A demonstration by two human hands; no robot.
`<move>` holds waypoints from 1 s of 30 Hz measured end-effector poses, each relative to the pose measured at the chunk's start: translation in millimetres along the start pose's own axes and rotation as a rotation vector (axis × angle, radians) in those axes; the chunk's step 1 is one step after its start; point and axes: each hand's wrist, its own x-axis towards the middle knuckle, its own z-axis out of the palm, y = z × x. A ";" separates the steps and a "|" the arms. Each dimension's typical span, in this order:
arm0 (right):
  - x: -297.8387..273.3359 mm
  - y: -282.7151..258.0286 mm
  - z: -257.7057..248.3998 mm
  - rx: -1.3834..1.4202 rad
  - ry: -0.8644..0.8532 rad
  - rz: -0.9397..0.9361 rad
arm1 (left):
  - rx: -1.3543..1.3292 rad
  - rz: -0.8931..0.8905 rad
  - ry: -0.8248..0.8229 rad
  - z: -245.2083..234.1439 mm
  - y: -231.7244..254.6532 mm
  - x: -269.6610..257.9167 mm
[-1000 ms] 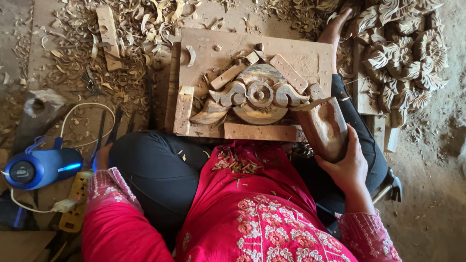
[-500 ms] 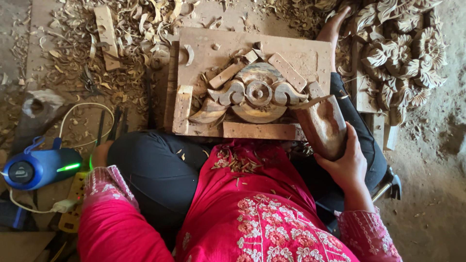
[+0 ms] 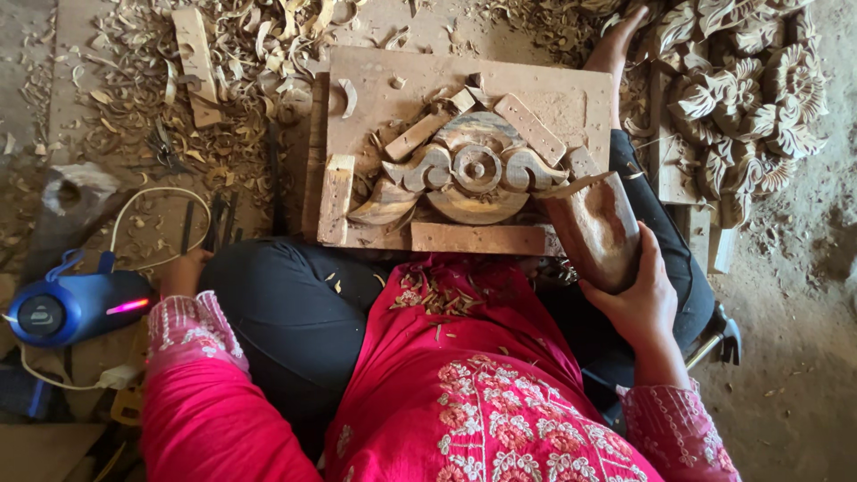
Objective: The person is carving a decorative wooden piece using a chisel and a wooden mallet. They repeatedly strike the chisel to shape the wood, which is clamped to a workbench. The person occasionally adjusts the chisel and the wood piece to continue the carving process.
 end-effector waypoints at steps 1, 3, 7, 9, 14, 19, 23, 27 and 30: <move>0.0 0.9 -0.2 0.005 -0.006 0.012 | 0.056 0.069 0.000 0.9 1.5 -0.3; -0.2 2.0 0.0 0.009 -0.005 0.010 | 0.168 0.202 -0.001 1.5 1.6 -2.5; 1.2 2.3 0.8 -0.006 0.013 -0.035 | 0.162 0.101 -0.055 9.3 -10.2 -2.1; 1.2 3.0 1.2 -0.015 0.016 -0.039 | 0.105 0.055 -0.048 16.9 -18.5 -1.4; 0.4 3.0 1.4 -0.003 0.005 -0.014 | -0.076 0.014 -0.022 32.4 -43.5 5.9; -0.4 1.7 -0.2 0.004 0.007 -0.012 | -0.461 0.003 0.034 20.1 -56.2 21.8; 0.7 1.2 0.5 -0.013 0.022 -0.041 | -0.791 -0.085 0.025 -2.0 -46.6 31.3; -0.6 4.3 1.2 -0.017 0.006 -0.012 | -0.855 -0.038 0.134 -19.7 -42.1 39.3; -0.8 6.0 2.0 -0.014 0.012 -0.028 | -1.038 0.082 0.263 -35.3 -55.5 41.9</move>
